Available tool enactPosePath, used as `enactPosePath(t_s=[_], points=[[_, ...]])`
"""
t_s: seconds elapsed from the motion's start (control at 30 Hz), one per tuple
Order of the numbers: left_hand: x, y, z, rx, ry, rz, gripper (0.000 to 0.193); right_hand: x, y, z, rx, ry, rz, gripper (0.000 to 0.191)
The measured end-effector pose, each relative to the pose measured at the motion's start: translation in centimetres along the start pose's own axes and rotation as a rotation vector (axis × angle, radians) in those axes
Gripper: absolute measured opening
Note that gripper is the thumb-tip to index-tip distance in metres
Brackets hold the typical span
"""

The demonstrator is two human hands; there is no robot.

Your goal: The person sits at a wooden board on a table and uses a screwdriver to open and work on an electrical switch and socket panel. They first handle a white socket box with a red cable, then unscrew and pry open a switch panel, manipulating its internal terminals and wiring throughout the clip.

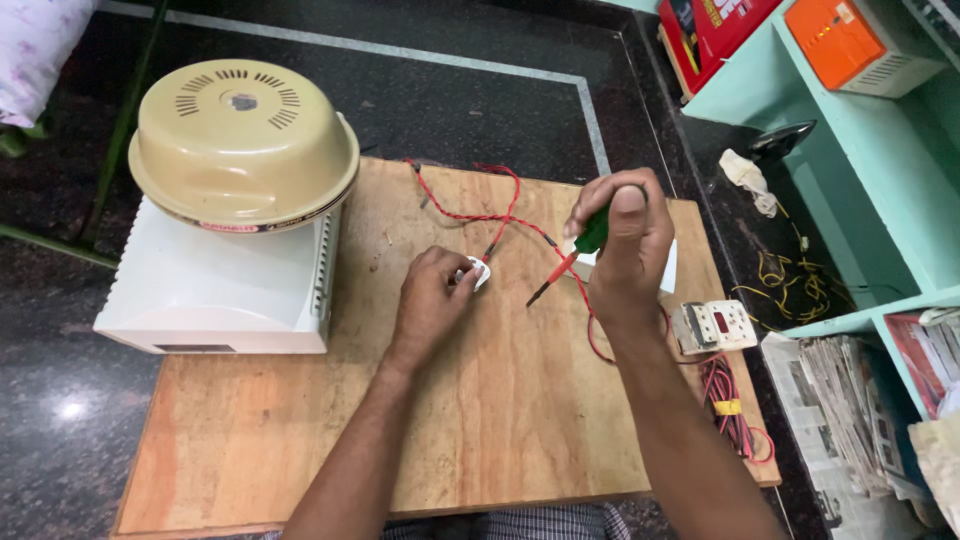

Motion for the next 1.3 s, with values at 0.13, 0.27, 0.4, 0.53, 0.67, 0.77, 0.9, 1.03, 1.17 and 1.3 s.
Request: enactPosePath(t_s=[0.13, 0.27, 0.4, 0.53, 0.67, 0.77, 0.9, 1.03, 1.17, 1.3], points=[[-1.3, 0.5, 0.1, -0.076, -0.059, -0.007, 0.044, 3.0, 0.9, -0.7, 0.072, 0.178, -0.573, 0.031], [-2.1, 0.2, -0.3, -0.11, -0.18, 0.098, 0.047, 5.3, 2.7, -2.8, 0.047, -0.014, -0.693, 0.019], [-1.9, 0.1, -0.4, -0.193, -0.219, 0.07, 0.04, 6.7, 4.3, -6.8, -0.024, 0.008, -0.63, 0.023], [-1.7, 0.7, -0.2, -0.299, -0.246, -0.028, 0.036, 4.4, 4.9, -12.0, -0.037, -0.003, -0.592, 0.021], [-2.0, 1.5, 0.2, -0.286, -0.2, -0.059, 0.035, 1.0, 4.8, -16.4, 0.056, -0.093, -0.681, 0.024], [-2.3, 2.1, 0.4, -0.178, -0.203, 0.14, 0.034, -0.6, 5.2, -17.8, 0.173, -0.249, -0.736, 0.026], [-2.8, 2.4, -0.2, -0.063, -0.208, 0.381, 0.032, -0.3, 7.2, -16.5, 0.362, -0.259, -0.937, 0.039], [-2.9, 2.6, -0.1, 0.054, -0.156, 0.559, 0.036, 1.0, 12.0, -9.3, 0.238, -0.189, -1.196, 0.059], [-2.8, 2.0, 1.3, 0.187, -0.1, 0.669, 0.039, 0.3, 14.9, -0.7, 0.469, -0.143, -1.374, 0.094], [-3.1, 1.9, 1.8, 0.196, -0.158, 0.814, 0.034, -1.1, 14.2, 2.1, 0.607, -0.438, -1.424, 0.104]])
Point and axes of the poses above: each hand's wrist, its own z-axis towards the middle knuckle, its own y-axis out of the back of the hand, x = y × z, the point moved 2 cm from there along z, towards the middle knuckle, and after that the axes turned 1 degree about -y, right-handed, at the moved point
